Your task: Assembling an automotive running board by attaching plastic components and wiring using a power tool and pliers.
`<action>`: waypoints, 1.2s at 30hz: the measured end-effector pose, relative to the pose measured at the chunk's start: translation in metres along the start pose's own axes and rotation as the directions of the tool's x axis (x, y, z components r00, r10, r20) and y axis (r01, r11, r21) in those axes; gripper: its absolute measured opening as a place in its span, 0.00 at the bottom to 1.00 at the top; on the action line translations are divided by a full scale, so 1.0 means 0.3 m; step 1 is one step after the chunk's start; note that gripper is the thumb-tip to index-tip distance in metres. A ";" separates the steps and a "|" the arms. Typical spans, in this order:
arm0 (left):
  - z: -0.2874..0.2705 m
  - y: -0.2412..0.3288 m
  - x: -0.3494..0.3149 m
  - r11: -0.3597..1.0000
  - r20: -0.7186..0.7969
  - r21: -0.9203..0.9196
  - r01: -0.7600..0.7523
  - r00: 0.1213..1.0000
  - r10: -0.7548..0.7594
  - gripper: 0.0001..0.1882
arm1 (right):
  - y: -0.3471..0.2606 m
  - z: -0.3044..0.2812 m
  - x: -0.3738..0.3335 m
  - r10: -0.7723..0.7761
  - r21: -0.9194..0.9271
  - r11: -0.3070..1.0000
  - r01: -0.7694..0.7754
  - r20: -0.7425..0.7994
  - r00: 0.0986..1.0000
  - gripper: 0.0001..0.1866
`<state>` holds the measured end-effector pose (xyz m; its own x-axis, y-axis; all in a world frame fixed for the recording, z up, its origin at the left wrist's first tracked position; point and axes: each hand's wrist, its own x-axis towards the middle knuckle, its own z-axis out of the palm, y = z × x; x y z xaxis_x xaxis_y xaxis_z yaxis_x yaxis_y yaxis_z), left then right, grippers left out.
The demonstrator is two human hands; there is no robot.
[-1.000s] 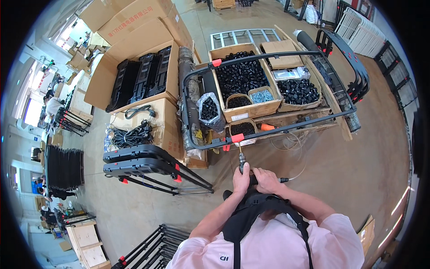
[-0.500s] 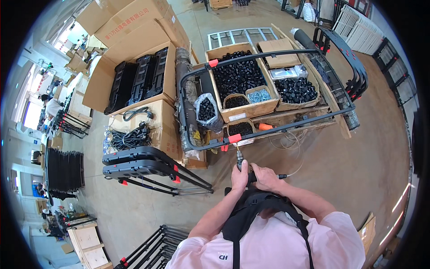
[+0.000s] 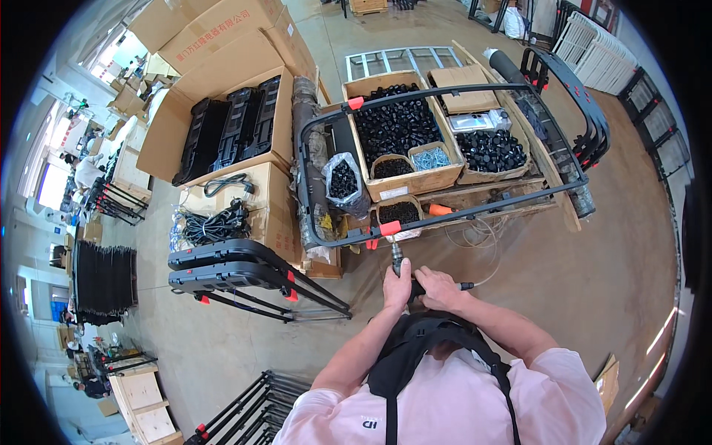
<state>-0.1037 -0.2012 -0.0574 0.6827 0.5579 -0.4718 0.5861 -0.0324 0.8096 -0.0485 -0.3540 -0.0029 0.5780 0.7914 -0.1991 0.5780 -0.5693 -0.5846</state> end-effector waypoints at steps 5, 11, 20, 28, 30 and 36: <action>0.008 -0.017 -0.007 0.999 0.010 -0.053 -0.005 1.000 0.006 0.34 | 0.001 0.035 0.001 -0.023 0.006 1.000 0.024 -0.008 1.000 0.26; -0.002 -0.019 -0.034 0.998 0.013 -0.051 0.020 1.000 -0.020 0.33 | -0.024 0.019 -0.021 -0.027 0.003 1.000 0.027 -0.004 1.000 0.26; -0.006 -0.038 -0.061 0.991 0.095 -0.132 0.008 0.995 0.005 0.28 | -0.021 0.048 -0.051 -0.025 -0.028 0.999 0.023 -0.051 0.998 0.22; -0.008 -0.021 -0.024 0.922 0.521 0.347 -0.174 0.853 -0.035 0.27 | 0.127 0.041 -0.204 0.066 0.101 0.993 -0.064 -0.017 0.998 0.33; 0.035 0.164 0.010 0.623 0.777 0.471 -0.624 0.629 0.042 0.22 | 0.206 -0.003 -0.289 0.263 0.161 0.956 -0.247 -0.085 0.961 0.35; 0.308 0.706 0.119 0.611 0.689 0.033 -0.791 0.461 0.559 0.11 | 0.579 -0.229 -0.345 0.741 0.328 0.667 -0.669 -0.198 0.642 0.36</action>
<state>0.0850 -0.2649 0.0649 0.9431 -0.3323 -0.0050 -0.1674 -0.4880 0.8566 0.0315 -0.5503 -0.0299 0.9134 0.0418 -0.4049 -0.1901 -0.8359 -0.5149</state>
